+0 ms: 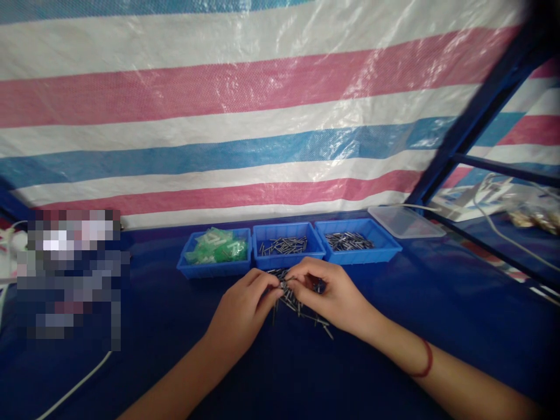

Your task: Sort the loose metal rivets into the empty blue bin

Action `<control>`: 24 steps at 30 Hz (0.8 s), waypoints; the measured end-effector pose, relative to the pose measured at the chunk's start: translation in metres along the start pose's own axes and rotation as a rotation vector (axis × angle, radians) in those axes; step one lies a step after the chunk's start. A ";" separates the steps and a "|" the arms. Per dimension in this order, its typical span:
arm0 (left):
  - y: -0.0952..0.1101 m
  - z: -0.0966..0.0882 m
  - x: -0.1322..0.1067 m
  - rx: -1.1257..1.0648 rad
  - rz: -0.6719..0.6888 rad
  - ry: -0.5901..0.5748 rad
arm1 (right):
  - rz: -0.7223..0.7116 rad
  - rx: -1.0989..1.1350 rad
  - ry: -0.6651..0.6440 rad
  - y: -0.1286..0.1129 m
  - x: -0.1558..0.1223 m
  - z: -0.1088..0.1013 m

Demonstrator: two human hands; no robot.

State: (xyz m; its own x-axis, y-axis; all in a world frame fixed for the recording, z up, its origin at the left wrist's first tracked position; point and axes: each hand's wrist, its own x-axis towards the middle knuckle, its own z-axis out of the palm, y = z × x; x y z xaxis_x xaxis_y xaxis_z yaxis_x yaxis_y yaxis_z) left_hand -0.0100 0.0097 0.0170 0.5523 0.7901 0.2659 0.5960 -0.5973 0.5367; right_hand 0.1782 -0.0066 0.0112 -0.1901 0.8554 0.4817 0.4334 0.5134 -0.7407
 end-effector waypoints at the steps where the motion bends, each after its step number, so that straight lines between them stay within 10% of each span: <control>1: 0.000 -0.001 0.000 0.009 -0.005 0.010 | -0.002 -0.003 0.003 0.000 0.000 0.000; 10: -0.001 -0.002 0.002 0.015 0.017 0.109 | -0.133 -0.195 -0.160 0.000 0.007 -0.016; 24: 0.000 0.005 -0.001 0.195 0.032 -0.008 | 0.119 -0.997 0.213 0.065 0.020 -0.103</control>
State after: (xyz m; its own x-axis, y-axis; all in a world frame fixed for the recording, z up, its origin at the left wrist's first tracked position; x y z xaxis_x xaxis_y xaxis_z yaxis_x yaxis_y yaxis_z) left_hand -0.0071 0.0082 0.0125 0.5770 0.7694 0.2741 0.6791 -0.6384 0.3624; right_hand 0.2931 0.0374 0.0206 0.0203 0.8176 0.5754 0.9926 0.0526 -0.1099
